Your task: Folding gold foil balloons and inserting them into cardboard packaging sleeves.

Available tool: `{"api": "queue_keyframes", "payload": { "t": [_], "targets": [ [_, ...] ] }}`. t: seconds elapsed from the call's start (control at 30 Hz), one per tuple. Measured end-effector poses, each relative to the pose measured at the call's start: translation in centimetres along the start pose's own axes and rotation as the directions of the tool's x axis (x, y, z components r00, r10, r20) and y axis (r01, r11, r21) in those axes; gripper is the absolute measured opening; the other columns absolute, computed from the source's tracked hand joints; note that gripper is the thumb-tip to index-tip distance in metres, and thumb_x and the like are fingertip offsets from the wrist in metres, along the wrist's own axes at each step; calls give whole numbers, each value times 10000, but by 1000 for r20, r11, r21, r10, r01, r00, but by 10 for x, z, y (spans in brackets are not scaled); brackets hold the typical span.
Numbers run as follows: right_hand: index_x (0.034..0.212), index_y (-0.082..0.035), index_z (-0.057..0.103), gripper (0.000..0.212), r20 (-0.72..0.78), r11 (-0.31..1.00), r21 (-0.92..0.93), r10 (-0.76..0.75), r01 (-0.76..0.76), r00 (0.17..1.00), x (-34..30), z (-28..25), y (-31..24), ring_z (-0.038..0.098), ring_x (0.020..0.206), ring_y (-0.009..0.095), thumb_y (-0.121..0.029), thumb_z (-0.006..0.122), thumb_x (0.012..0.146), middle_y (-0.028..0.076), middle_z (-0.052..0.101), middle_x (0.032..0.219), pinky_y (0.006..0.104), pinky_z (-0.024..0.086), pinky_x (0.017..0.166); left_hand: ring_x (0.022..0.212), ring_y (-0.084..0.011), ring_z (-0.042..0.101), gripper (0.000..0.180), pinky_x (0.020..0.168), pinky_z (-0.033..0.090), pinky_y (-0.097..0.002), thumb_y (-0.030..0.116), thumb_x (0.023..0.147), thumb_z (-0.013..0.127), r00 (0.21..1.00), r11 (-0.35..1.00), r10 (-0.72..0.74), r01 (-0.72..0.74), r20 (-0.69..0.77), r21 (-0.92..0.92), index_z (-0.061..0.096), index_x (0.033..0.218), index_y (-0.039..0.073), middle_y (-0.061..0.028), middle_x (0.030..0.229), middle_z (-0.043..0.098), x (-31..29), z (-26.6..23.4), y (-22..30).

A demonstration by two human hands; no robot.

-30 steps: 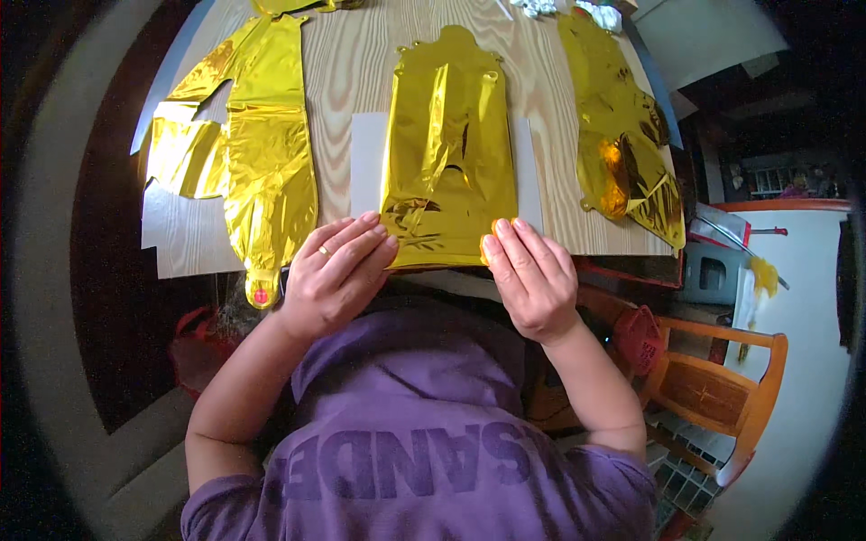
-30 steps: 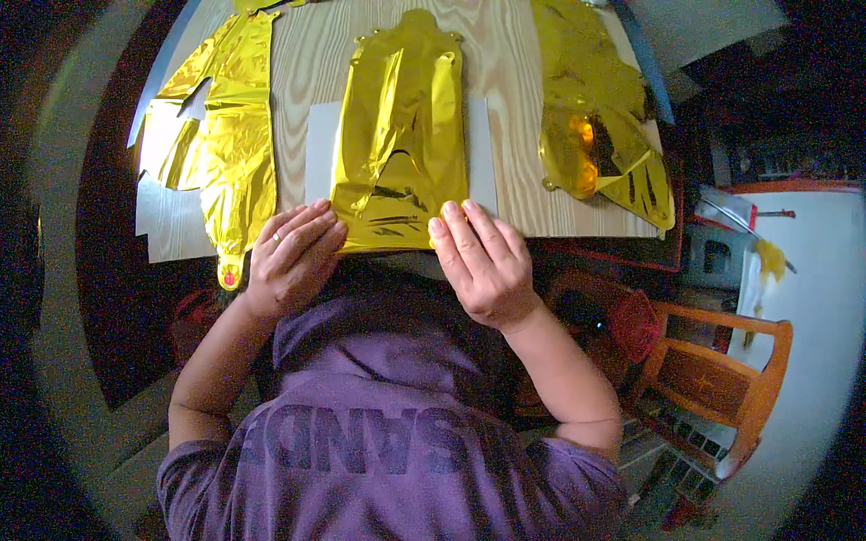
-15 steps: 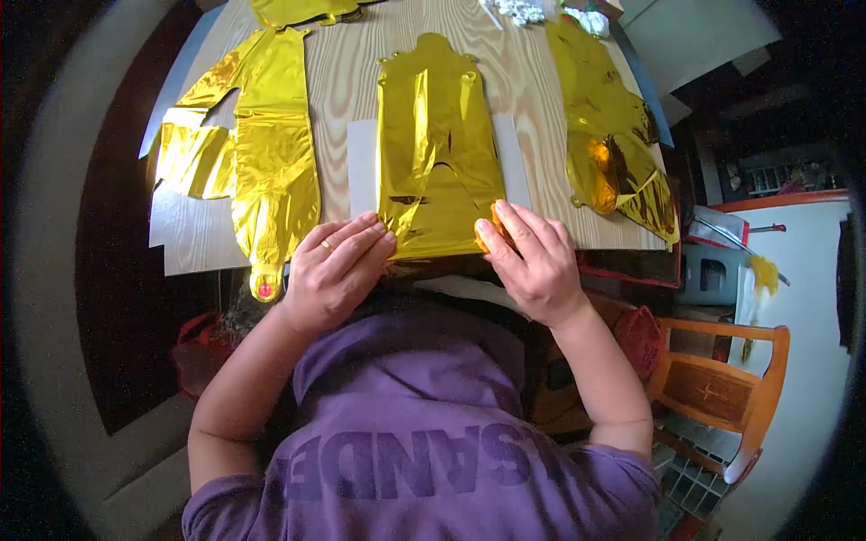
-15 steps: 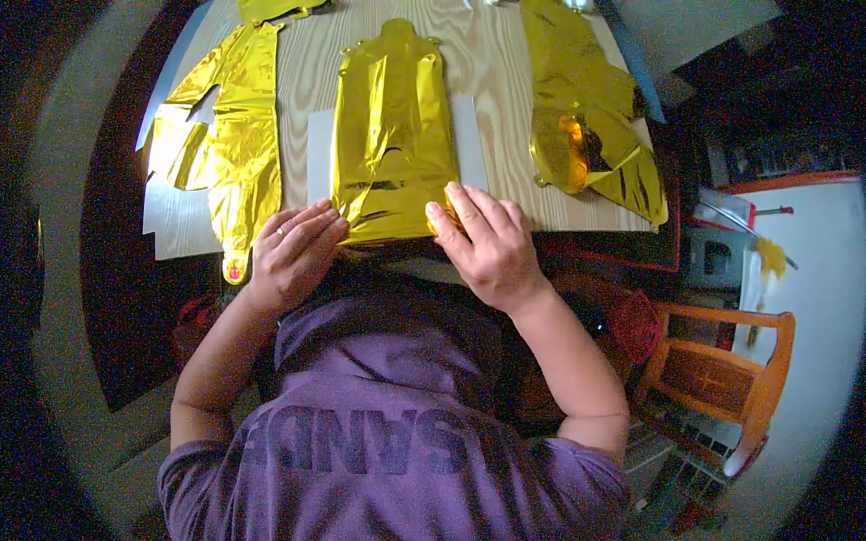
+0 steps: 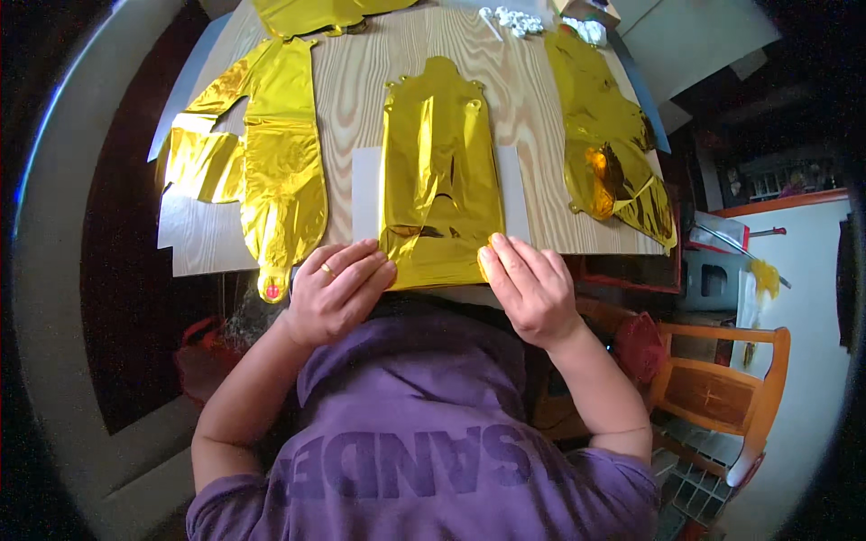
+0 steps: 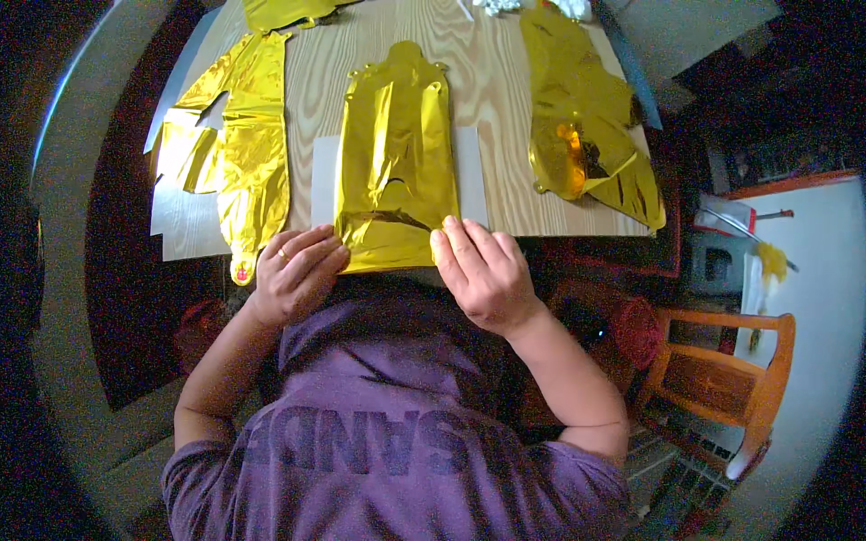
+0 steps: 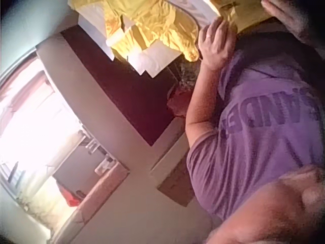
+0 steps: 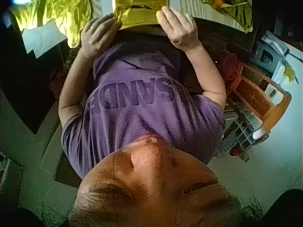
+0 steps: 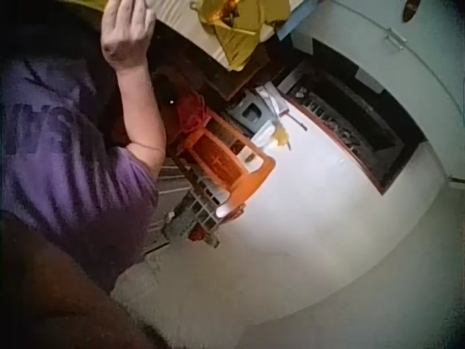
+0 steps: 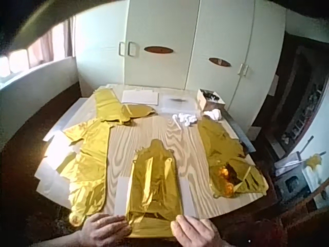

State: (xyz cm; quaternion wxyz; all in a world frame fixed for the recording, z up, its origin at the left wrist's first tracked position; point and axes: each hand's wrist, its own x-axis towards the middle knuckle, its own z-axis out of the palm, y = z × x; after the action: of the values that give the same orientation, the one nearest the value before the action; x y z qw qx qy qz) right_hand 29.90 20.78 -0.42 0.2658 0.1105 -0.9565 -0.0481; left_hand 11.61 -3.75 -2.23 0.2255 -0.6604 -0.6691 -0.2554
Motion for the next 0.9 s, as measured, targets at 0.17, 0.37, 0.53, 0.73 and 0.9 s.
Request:
{"api": "queue_keyframes", "payload": {
  "t": [0.17, 0.37, 0.53, 0.73, 0.9],
  "targets": [
    [1097, 21, 708, 240, 17, 994, 62, -92, 91, 996, 23, -31, 24, 728, 870, 252, -89, 647, 893, 174, 732, 1035, 331, 515, 643, 1013, -181, 706, 273, 894, 533, -408, 80, 796, 729, 999, 999, 16, -14, 49, -48, 716, 1069, 76, -37, 1050, 725, 29, -28, -18],
    [1159, 13, 697, 289, -135, 945, -276, -219, 176, 966, 114, -77, 96, 725, 802, 202, -111, 685, 898, 156, 743, 1074, 309, 501, 596, 867, -156, 711, 237, 918, 534, -389, 141, 818, 697, 924, 895, 362, -307, -124, 325, 744, 1040, 75, -25, 989, 715, 149, -92, -89],
    [1161, 39, 660, 299, -159, 899, -379, -297, 220, 941, 108, -46, 103, 698, 779, 211, -147, 635, 928, 202, 719, 1038, 303, 491, 581, 977, -180, 708, 238, 942, 518, -401, 146, 792, 734, 891, 826, 453, -408, -29, 389, 754, 1022, 89, -30, 1026, 697, 128, -75, -97],
    [1158, 44, 672, 342, 73, 956, -197, -208, 218, 975, 38, 17, 70, 709, 917, 288, -124, 610, 865, 250, 708, 1102, 329, 543, 692, 1051, -232, 673, 338, 965, 520, -431, 173, 775, 687, 939, 945, 299, -316, 173, 82, 723, 1090, 57, -73, 1099, 669, 55, 1, -70],
    [1279, 88, 613, 451, 309, 951, -293, -4, 99, 951, 26, 13, 45, 639, 1136, 381, -135, 588, 888, 275, 669, 1209, 436, 507, 945, 1042, -264, 663, 365, 951, 525, -432, 178, 784, 670, 925, 967, 254, -247, 282, -63, 680, 1109, 11, -100, 1083, 658, 60, 5, -66]
  ]
}}
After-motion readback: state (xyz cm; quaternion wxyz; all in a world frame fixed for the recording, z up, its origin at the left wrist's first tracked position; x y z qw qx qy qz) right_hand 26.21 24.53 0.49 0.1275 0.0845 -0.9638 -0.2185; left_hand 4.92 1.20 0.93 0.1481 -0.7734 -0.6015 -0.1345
